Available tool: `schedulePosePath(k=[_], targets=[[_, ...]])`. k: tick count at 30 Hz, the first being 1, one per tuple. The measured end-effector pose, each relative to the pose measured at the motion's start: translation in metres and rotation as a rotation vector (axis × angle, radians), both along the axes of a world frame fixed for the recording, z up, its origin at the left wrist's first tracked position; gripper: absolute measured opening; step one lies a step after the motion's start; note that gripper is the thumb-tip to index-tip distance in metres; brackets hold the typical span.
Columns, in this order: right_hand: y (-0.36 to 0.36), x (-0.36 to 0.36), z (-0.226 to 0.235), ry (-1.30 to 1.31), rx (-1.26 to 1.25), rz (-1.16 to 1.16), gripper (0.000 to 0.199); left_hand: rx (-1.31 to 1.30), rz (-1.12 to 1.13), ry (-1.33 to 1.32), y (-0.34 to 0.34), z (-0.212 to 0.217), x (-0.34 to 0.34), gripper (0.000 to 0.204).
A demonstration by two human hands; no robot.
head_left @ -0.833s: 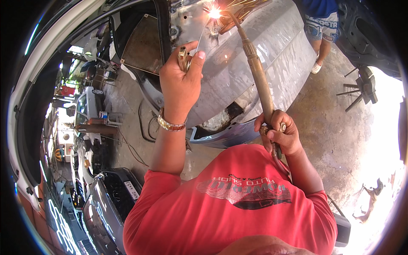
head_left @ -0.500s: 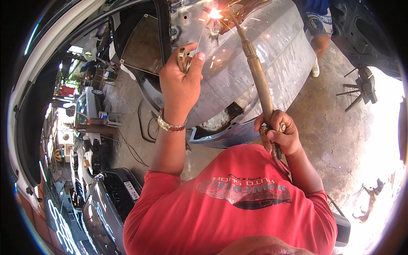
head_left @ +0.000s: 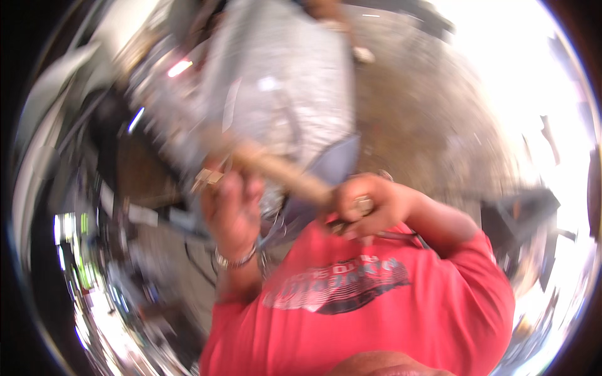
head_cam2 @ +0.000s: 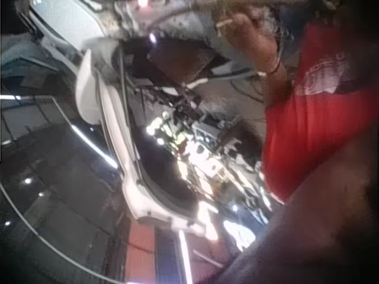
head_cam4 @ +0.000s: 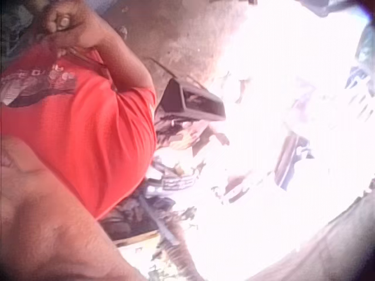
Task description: The person uses a welding torch and filler rod to weld the inner metal frame of a car door. They repeatedly ignite the torch, apply welds along seams, and pause to inspect the work. Another person is present nearby but does not assist with the welding.
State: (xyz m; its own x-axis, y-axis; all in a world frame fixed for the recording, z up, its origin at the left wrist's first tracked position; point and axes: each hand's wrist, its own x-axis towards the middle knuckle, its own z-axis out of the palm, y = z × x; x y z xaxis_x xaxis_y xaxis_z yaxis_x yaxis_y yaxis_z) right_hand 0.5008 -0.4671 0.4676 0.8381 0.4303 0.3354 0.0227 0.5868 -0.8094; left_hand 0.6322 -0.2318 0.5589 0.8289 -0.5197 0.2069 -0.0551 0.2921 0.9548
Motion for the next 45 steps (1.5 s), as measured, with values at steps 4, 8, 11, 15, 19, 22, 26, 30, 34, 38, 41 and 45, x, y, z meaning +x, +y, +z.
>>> schedulePosePath(k=[4,8,11,15,19,22,26,30,34,38,41,45], targets=[[0.055,-0.051,0.006,0.012,-0.067,-0.056,0.016,-0.12,-0.332,0.157,0.002,-0.015,-0.026,0.08],[0.112,-0.092,0.011,-0.111,-0.027,-0.341,0.019,-0.066,-0.373,0.228,0.02,-0.005,-0.053,0.05],[0.126,-0.121,0.024,-0.225,-0.066,-0.511,0.045,-0.033,-0.334,0.225,0.027,0.004,-0.083,0.044],[0.107,-0.16,0.009,-0.144,-0.253,-0.786,0.063,0.001,-0.411,0.214,0.001,0.003,-0.091,0.044],[0.053,-0.287,-0.101,0.276,-0.561,-1.479,0.068,0.065,-0.355,0.168,-0.017,-0.014,-0.106,0.045],[0.031,-0.442,-0.225,1.294,-0.878,-2.156,0.048,0.175,-0.246,0.118,-0.028,-0.027,-0.126,0.047],[0.056,-0.677,-0.373,2.244,-1.126,-1.632,0.048,0.436,0.063,0.037,-0.037,-0.053,-0.152,0.043],[0.113,-0.802,-0.465,2.105,-1.132,-1.103,0.059,0.541,0.041,0.093,-0.04,-0.083,-0.171,0.03],[0.058,-0.814,-0.509,1.804,-2.163,-0.372,0.036,0.432,0.105,-0.07,0.008,-0.07,-0.22,0.024],[0.043,-0.825,-0.451,2.323,-1.607,-1.044,0.032,0.394,0.213,-0.11,0.041,-0.055,-0.242,0.021],[0.03,-0.814,-0.36,2.5,-1.095,-1.939,0.022,0.339,0.272,-0.063,0.076,-0.044,-0.237,0.021],[-0.024,-0.664,-0.242,1.438,-1.76,-2.436,0.028,0.245,0.304,-0.146,0.13,-0.025,-0.202,0.028]])
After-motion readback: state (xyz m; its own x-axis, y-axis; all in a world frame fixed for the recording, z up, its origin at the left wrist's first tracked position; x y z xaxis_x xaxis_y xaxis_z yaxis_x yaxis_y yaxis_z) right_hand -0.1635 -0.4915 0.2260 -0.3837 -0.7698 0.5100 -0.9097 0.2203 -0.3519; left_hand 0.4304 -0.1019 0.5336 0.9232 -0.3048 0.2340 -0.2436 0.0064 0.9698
